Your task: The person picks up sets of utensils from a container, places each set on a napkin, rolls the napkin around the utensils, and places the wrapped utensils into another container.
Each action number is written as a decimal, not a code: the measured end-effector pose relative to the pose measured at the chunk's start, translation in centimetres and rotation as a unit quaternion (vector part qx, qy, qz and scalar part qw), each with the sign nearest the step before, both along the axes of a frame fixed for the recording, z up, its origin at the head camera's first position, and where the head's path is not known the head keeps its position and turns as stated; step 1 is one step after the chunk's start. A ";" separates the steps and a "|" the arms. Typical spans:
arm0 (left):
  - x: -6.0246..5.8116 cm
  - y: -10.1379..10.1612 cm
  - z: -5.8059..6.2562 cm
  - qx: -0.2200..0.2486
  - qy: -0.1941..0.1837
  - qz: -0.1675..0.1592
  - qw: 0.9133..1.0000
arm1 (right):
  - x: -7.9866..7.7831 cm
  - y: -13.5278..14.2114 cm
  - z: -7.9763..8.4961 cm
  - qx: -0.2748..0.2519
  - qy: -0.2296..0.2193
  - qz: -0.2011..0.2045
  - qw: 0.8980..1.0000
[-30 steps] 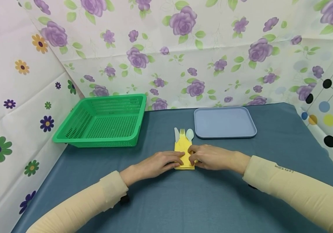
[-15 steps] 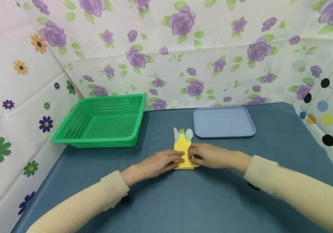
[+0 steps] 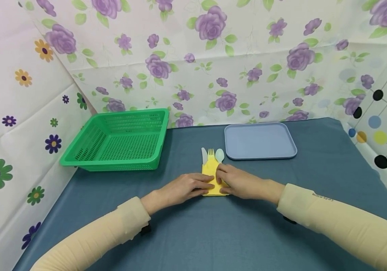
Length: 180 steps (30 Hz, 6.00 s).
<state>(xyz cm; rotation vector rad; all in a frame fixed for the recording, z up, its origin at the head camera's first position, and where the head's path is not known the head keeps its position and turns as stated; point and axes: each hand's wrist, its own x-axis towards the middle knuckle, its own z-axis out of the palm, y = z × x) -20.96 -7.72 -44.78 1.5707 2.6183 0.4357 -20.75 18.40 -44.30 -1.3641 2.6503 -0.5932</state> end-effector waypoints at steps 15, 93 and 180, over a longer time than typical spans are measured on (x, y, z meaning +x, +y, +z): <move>0.4 0.7 0.1 -0.016 -0.006 0.042 0.999 | -0.6 0.6 0.4 -0.019 -0.063 -0.007 0.998; -0.2 -0.2 0.2 -0.012 -0.040 0.009 0.999 | 0.1 -0.4 0.4 0.046 0.003 -0.068 0.997; 2.9 2.7 0.0 0.195 -0.253 0.321 0.892 | 0.2 -0.3 -0.8 -0.113 -0.131 -0.172 0.970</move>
